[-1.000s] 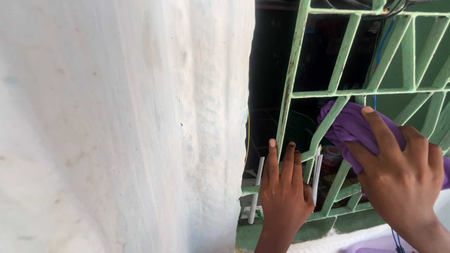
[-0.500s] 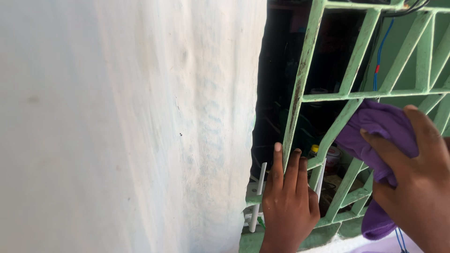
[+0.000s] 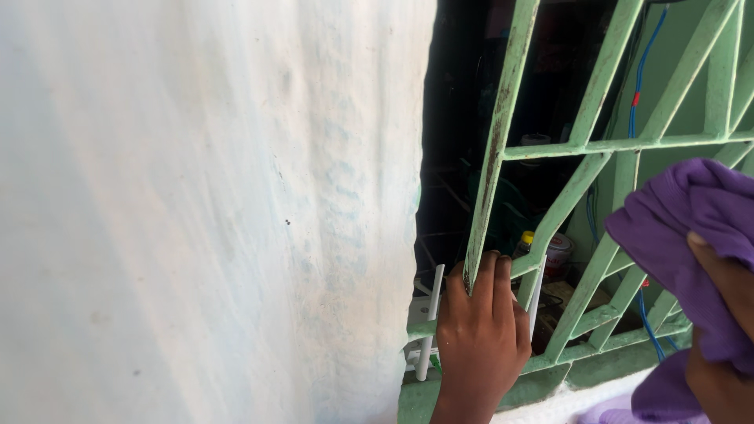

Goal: The person wipes the green metal window grille with a purple cloth. They systematically clean the vertical and horizontal bars of the grille, moving the cloth along the metal surfaces to remove dust or dirt.

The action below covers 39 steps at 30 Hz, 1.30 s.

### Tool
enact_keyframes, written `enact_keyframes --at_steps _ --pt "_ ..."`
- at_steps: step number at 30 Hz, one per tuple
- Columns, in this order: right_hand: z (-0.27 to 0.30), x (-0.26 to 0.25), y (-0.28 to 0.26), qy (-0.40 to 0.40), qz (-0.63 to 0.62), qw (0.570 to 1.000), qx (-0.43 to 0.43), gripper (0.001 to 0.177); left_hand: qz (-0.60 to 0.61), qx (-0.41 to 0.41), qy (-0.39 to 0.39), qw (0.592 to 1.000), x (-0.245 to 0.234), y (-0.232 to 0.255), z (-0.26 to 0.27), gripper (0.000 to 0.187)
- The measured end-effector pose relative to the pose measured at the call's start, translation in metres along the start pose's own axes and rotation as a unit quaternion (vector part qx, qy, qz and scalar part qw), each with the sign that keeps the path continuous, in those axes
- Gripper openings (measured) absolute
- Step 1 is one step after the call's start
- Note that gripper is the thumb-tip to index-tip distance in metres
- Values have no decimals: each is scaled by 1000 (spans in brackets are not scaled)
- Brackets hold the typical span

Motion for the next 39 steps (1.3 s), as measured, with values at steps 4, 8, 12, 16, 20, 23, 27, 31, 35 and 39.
enact_keyframes --at_steps 4,8,12,16,20,23,27,31,35,39 --pt "27 5 52 22 10 999 45 72 3 1 19 1000 -4 4 -2 43" --pt "31 -3 50 39 33 999 21 65 -2 -3 19 1000 -2 7 -4 43" --pt "1 1 30 27 8 993 112 69 -3 -6 21 1000 -1 9 -6 42" --pt "-34 0 -31 52 179 982 -24 71 -11 -7 17 1000 3 9 -7 41" --pt "-41 29 -52 -7 410 903 -129 55 -15 -3 22 1000 3 8 -6 41" --pt "-37 22 -49 56 338 929 -137 54 -7 1 22 1000 2 5 -5 41" --pt "-28 11 -30 58 215 964 -145 56 -1 8 27 1000 1 4 -5 42" --pt "-28 19 -20 28 296 931 -211 43 -19 6 28 999 1 5 -4 40" --pt "-28 14 -12 34 273 937 -217 36 -24 3 26 999 1 5 -4 40" --pt "-20 26 -14 -39 454 846 -277 41 -16 0 19 1000 3 7 -4 41"
Point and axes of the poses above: each hand's wrist, its own z-axis away from the middle knuckle, its own x-axis out of the palm, y = z × x, the point moved 9 cm from there along -z, towards the middle knuckle, and after that the axes turned 2 degrees about -x, right-handed, at the moved point
